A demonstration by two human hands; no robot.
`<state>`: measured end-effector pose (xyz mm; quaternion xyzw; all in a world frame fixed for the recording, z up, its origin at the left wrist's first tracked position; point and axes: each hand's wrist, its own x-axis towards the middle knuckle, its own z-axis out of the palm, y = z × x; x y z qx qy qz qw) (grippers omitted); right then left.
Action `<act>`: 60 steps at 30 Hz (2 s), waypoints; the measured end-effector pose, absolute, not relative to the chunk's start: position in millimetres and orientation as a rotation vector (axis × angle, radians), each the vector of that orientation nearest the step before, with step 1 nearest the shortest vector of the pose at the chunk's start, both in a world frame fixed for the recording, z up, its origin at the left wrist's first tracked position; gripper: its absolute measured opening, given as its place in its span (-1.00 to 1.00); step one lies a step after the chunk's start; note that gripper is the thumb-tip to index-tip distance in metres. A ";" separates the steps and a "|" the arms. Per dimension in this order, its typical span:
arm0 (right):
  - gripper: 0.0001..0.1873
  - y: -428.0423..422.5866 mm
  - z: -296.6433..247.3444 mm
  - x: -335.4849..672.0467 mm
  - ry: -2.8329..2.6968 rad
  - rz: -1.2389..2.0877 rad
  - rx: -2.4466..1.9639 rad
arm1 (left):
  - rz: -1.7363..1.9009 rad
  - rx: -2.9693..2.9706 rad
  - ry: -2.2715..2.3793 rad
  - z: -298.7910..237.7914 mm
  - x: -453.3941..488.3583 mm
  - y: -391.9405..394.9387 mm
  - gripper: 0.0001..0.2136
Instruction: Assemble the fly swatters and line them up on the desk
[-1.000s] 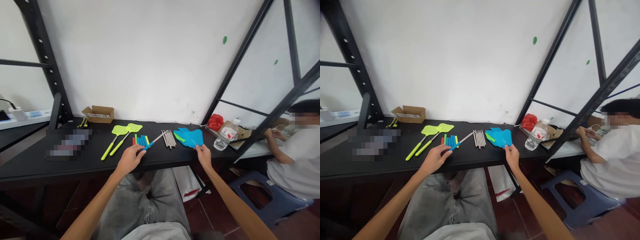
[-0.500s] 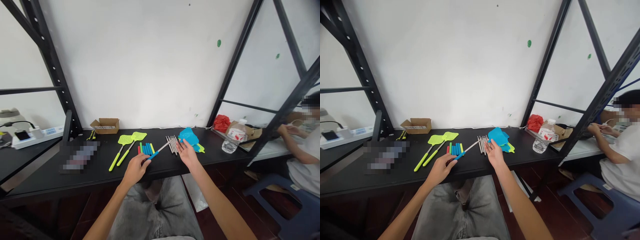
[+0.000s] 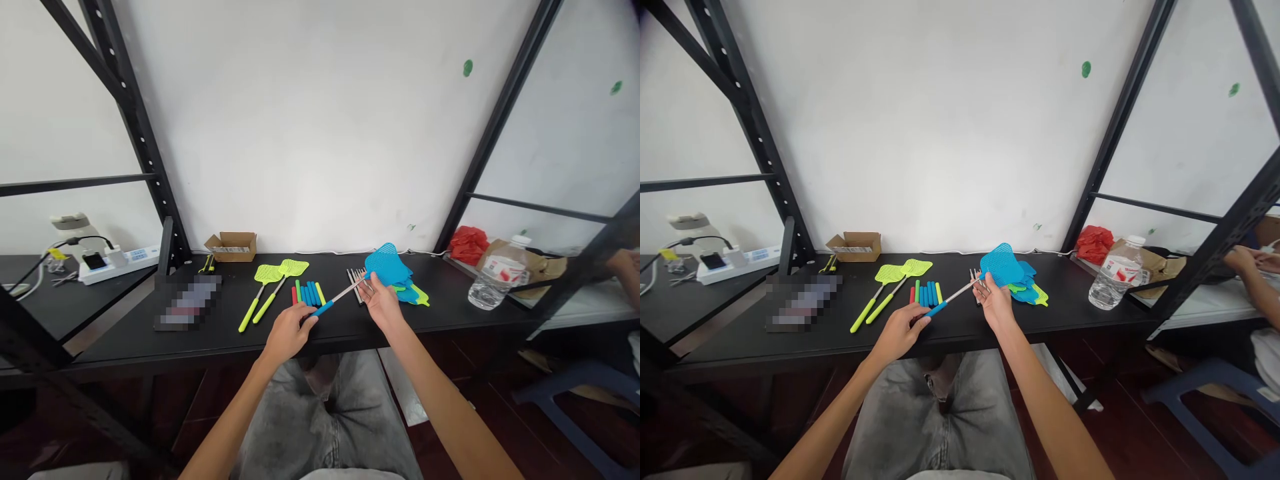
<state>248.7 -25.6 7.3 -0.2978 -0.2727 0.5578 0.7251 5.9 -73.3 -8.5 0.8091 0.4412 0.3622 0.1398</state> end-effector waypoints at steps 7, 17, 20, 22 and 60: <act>-0.73 -22.1 13.0 247.2 -0.797 1.219 -0.667 | 1.019 2.378 1.272 -8.1 5.6 -73.3 -0.75; -0.67 -26.1 27.6 225.4 -0.950 1.199 -0.670 | 1.049 2.279 1.254 -3.8 3.6 -73.0 -0.78; -0.66 -28.0 36.0 219.4 -0.995 1.157 -0.683 | 1.069 2.238 1.245 -4.0 2.2 -72.9 -0.79; -0.65 -28.5 40.6 215.4 -1.014 1.134 -0.689 | 1.081 2.222 1.242 -4.9 1.3 -72.7 -0.79; -0.68 -28.5 9.0 238.2 -1.426 1.030 -1.008 | 1.155 2.073 1.285 -7.0 8.9 -73.0 -0.61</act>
